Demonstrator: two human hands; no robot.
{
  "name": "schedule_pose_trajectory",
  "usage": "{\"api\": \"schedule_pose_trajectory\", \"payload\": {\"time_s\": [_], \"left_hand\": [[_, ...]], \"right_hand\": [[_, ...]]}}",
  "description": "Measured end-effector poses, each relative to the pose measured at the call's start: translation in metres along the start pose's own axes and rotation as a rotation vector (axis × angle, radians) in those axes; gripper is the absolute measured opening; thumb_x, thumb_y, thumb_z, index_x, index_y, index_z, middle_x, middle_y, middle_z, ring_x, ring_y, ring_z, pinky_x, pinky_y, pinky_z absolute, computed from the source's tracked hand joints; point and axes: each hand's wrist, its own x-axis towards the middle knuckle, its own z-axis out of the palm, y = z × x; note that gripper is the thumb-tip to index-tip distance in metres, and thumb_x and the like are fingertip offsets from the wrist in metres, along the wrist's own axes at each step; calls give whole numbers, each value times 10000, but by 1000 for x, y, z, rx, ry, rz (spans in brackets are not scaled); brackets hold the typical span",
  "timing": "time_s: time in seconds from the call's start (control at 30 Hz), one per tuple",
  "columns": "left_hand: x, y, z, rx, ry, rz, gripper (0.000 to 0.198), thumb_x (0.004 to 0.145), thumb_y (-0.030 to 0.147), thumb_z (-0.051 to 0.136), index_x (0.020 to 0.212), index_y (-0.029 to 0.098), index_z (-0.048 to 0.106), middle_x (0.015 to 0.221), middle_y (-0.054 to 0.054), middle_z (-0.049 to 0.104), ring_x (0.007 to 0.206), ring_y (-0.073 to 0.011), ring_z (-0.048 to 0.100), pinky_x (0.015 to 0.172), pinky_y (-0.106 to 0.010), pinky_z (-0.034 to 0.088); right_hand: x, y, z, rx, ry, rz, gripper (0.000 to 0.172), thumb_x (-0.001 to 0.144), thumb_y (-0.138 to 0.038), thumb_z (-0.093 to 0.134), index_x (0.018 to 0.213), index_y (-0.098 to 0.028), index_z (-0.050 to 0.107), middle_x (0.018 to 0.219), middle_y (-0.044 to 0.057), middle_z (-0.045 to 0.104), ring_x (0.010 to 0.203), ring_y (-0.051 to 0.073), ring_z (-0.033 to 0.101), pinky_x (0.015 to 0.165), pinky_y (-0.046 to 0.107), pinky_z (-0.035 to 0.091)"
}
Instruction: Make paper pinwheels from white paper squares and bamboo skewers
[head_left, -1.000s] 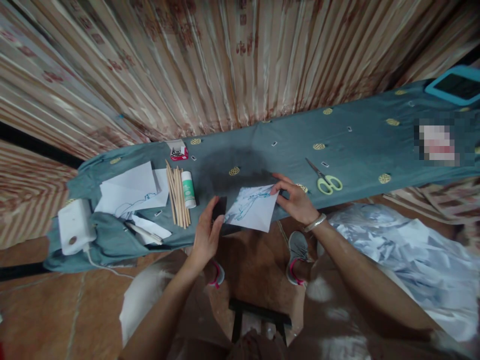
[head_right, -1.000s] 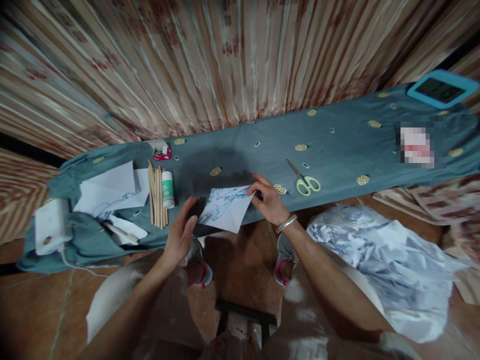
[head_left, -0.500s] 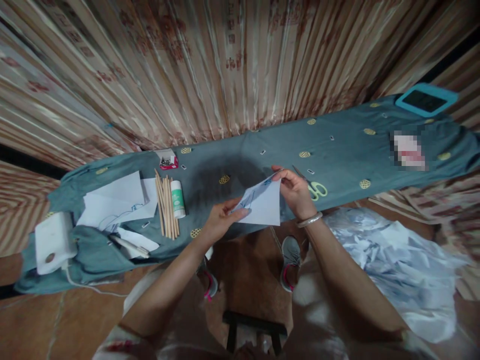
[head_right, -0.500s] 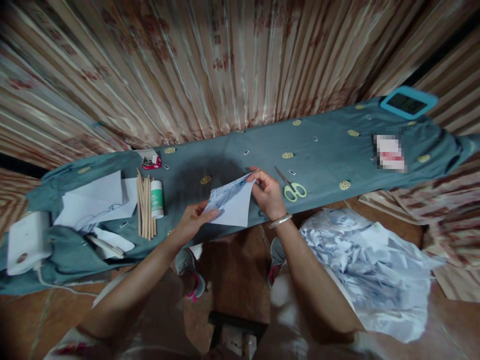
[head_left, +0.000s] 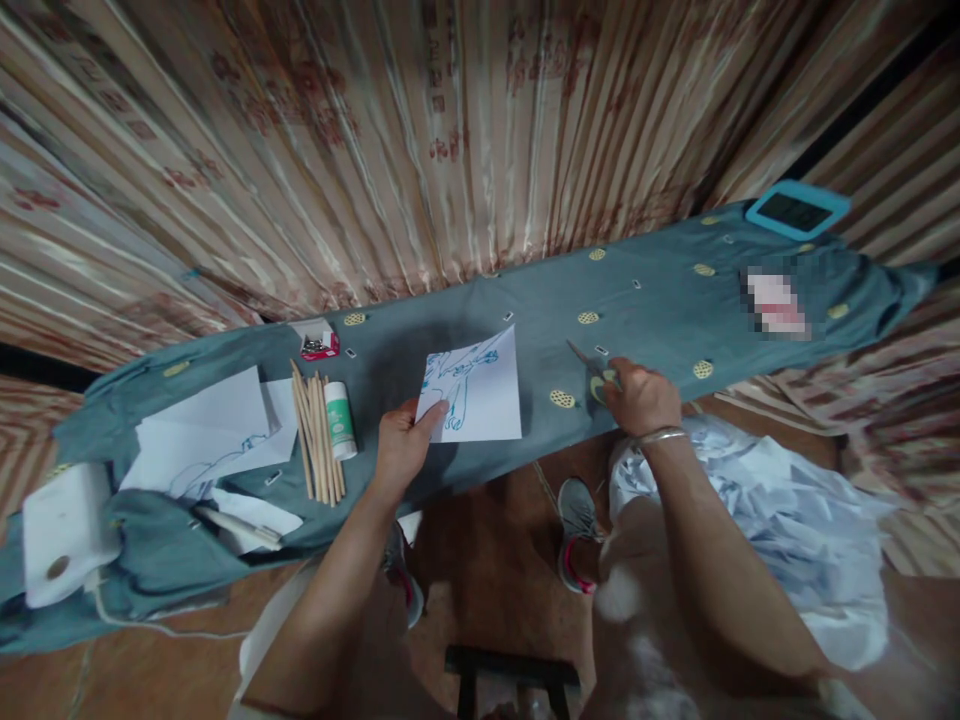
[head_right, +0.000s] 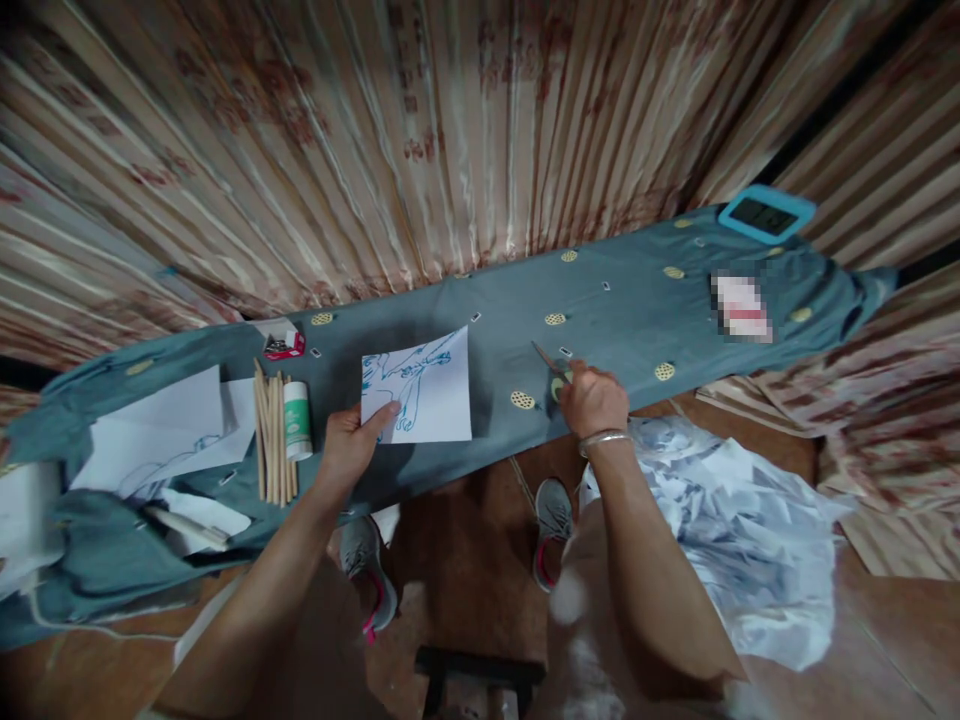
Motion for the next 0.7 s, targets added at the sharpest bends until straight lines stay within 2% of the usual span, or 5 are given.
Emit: {"api": "schedule_pose_trajectory", "payload": {"time_s": [0.17, 0.27, 0.4, 0.53, 0.7], "left_hand": [[4, -4, -3, -11, 42, 27, 443, 706, 522, 682, 909, 131, 724, 825, -69, 735, 774, -234, 653, 740, -321, 499], [7, -5, -3, -47, 84, 24, 451, 685, 519, 704, 907, 127, 723, 800, -68, 732, 784, -241, 658, 774, -336, 506], [13, -1, 1, -152, 155, -11, 425, 648, 474, 747, 889, 124, 730, 801, -67, 733, 814, -245, 665, 795, -340, 516], [16, 10, 4, -287, 244, -31, 381, 628, 407, 769, 892, 134, 738, 889, -76, 744, 848, -231, 672, 815, -338, 522], [13, 24, 0, -450, 306, -34, 354, 611, 353, 790, 887, 138, 736, 918, -72, 746, 876, -204, 679, 868, -342, 520]], "right_hand": [[3, -2, -5, -157, -219, 22, 311, 826, -232, 497, 1081, -150, 655, 922, 163, 714, 817, 270, 674, 717, 378, 491], [8, -7, -7, -79, -253, 59, 291, 798, -240, 546, 1042, -137, 668, 921, 158, 722, 852, 288, 680, 745, 388, 495], [8, -21, -7, 483, -257, 206, 229, 705, -236, 649, 925, -176, 669, 837, 65, 724, 747, 213, 678, 683, 324, 509], [3, -50, -6, 1294, -454, 311, 371, 609, -320, 762, 929, -182, 633, 751, 25, 713, 666, 164, 667, 538, 242, 481], [-9, -85, -11, 1676, -592, 364, 438, 541, -368, 849, 895, -174, 678, 783, 37, 724, 694, 135, 663, 518, 195, 432]]}}
